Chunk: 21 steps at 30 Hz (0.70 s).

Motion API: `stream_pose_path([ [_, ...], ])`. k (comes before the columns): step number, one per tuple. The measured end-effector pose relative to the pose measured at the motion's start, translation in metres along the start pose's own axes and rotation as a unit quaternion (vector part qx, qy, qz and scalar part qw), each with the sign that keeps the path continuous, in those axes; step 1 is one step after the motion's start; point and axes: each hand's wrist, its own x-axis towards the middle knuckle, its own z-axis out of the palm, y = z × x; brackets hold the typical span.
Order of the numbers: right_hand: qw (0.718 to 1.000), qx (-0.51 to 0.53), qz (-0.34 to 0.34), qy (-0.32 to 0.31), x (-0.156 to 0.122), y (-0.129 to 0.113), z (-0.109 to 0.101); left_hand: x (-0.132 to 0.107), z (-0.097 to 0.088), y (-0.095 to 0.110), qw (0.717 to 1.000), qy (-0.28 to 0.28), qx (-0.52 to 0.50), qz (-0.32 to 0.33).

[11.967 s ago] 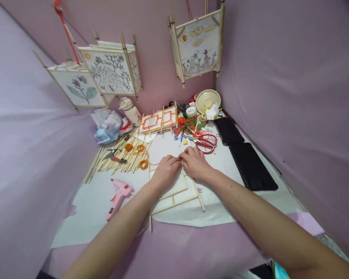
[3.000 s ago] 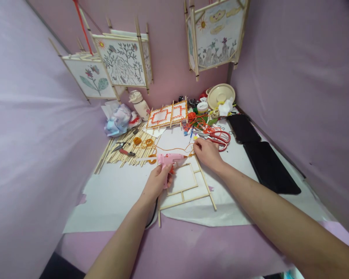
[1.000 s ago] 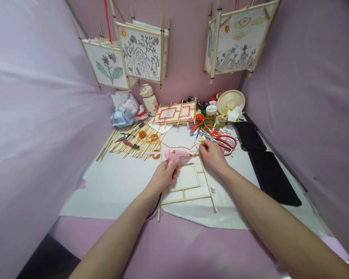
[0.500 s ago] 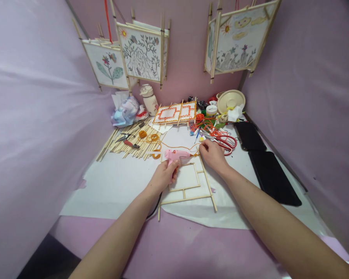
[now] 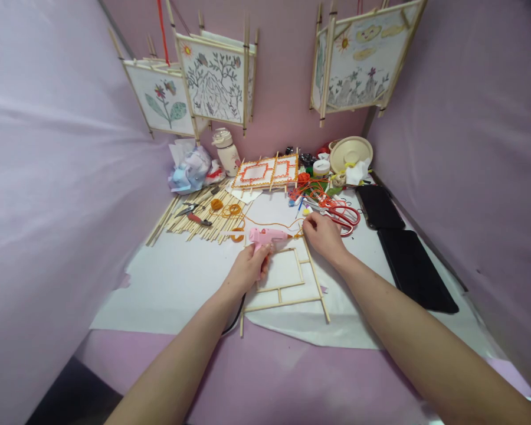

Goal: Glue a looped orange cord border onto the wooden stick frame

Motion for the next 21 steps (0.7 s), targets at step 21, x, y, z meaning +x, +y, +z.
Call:
stream_pose_path([
  [21, 1.0, -0.011, 0.006, -0.001, 0.0001, -0.0008, -0.0001, -0.0034, -0.0037, 0.0061, 0.998, 0.003, 0.064, -0.003],
])
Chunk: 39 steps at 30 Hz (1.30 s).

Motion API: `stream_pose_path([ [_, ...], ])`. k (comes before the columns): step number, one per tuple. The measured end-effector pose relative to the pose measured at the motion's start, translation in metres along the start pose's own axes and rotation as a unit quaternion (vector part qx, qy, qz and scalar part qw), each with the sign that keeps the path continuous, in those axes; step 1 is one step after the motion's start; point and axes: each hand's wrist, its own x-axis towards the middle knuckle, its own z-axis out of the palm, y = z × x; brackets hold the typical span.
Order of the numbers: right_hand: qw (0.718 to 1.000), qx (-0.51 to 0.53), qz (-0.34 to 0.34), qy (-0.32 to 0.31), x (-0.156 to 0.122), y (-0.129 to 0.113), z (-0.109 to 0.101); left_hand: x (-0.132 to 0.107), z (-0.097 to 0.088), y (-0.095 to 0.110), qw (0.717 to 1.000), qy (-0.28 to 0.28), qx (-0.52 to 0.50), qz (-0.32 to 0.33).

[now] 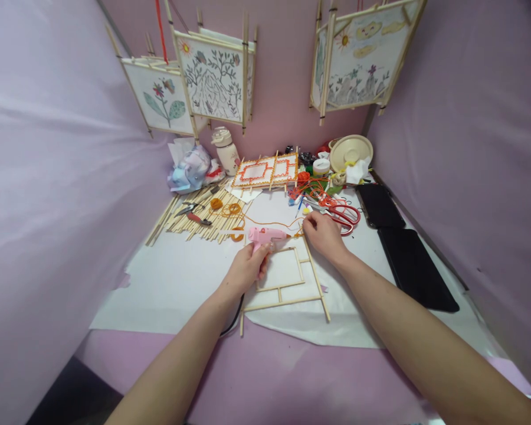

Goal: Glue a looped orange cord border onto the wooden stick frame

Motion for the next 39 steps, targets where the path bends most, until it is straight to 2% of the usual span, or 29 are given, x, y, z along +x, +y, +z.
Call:
stream_pose_path([
  [20, 1.0, -0.004, 0.0, 0.002, -0.0003, -0.0008, -0.0002, -0.0029, -0.0027, 0.001, 1.0, 0.004, -0.008, 0.005],
  [32, 1.0, -0.005, 0.002, -0.004, -0.0001, -0.0011, -0.0009, -0.0023, -0.0065, -0.0019, 1.0, 0.003, 0.012, -0.002],
  [39, 1.0, -0.007, -0.001, -0.002, -0.0004, -0.0014, -0.0013, -0.0046, -0.0085, -0.0009, 0.998, 0.008, 0.061, 0.02],
])
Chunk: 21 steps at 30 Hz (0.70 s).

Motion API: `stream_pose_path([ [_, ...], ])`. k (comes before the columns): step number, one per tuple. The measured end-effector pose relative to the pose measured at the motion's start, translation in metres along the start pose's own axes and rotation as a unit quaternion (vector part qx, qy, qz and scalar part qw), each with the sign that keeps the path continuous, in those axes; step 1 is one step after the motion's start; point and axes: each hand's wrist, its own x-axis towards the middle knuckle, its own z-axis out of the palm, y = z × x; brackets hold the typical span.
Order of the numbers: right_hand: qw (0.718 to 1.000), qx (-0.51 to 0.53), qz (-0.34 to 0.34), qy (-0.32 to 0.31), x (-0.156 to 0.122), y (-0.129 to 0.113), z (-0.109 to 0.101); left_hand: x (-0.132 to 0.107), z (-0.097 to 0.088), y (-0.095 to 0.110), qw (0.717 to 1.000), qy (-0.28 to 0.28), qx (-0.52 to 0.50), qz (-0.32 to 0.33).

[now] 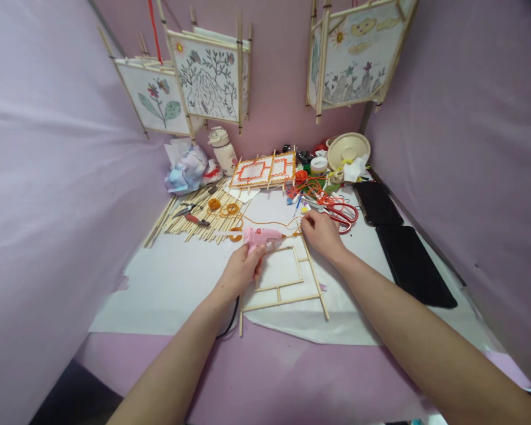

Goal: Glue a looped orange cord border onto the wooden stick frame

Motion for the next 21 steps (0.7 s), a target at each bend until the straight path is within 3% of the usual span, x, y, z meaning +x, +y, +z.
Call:
stream_pose_path([
  [10, 1.0, 0.005, -0.003, 0.003, 0.001, 0.001, 0.001, -0.014, -0.001, 0.018, 0.986, 0.04, 0.148, 0.059],
  [14, 1.0, 0.012, -0.006, 0.003, 0.001, 0.001, 0.0, -0.028, -0.003, 0.027, 0.983, 0.031, 0.15, 0.104],
  [17, 1.0, 0.018, -0.008, 0.004, 0.001, 0.001, 0.0, -0.043, -0.011, 0.033, 0.981, 0.031, 0.141, 0.129],
  [21, 1.0, 0.022, -0.006, 0.005, 0.0, 0.001, 0.0, -0.058, -0.03, 0.029, 0.965, 0.06, 0.231, 0.109],
])
